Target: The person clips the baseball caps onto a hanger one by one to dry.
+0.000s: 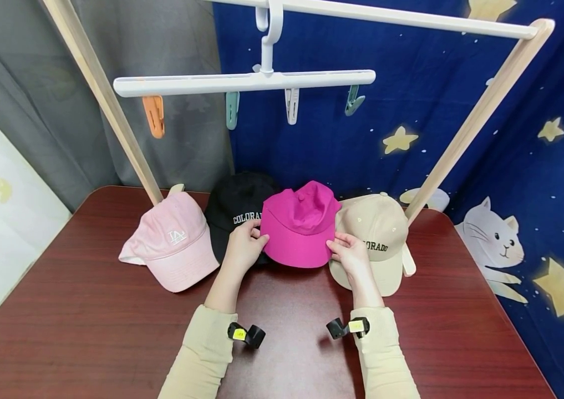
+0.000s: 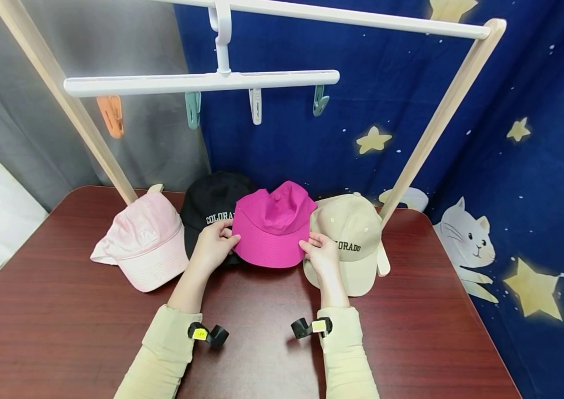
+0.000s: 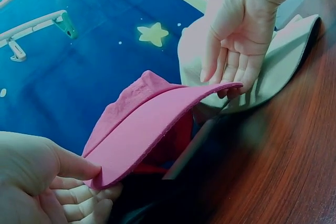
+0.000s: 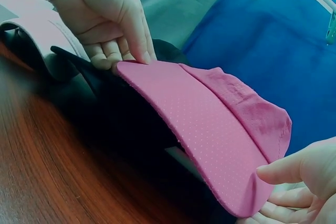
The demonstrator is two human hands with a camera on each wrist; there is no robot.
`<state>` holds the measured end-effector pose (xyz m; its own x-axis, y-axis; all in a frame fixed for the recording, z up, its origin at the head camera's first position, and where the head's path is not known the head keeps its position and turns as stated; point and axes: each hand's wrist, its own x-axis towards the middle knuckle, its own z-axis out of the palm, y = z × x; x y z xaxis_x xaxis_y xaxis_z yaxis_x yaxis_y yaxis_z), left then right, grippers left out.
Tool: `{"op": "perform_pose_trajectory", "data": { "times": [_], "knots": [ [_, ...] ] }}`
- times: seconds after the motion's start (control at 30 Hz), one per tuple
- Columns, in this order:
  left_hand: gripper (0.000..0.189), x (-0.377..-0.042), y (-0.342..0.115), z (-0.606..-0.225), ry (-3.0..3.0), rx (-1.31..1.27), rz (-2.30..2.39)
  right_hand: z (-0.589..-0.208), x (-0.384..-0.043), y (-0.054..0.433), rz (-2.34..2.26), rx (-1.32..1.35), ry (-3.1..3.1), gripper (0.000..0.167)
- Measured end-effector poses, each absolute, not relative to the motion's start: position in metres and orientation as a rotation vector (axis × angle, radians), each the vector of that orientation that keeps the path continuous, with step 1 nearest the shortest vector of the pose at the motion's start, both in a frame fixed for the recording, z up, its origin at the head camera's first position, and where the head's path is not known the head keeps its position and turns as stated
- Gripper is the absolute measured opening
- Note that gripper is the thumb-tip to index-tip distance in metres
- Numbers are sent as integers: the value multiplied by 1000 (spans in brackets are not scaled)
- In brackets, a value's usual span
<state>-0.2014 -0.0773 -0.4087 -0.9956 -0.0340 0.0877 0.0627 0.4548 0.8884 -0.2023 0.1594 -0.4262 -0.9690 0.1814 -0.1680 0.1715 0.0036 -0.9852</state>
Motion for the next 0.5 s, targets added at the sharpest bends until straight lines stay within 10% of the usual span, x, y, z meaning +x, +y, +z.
{"op": "perform_pose_trajectory", "data": {
  "times": [0.5],
  "knots": [
    [35,-200,-78,-402,-2575,-3,-1669,-424,-201,158,2178,-394,-2176,41]
  ]
}}
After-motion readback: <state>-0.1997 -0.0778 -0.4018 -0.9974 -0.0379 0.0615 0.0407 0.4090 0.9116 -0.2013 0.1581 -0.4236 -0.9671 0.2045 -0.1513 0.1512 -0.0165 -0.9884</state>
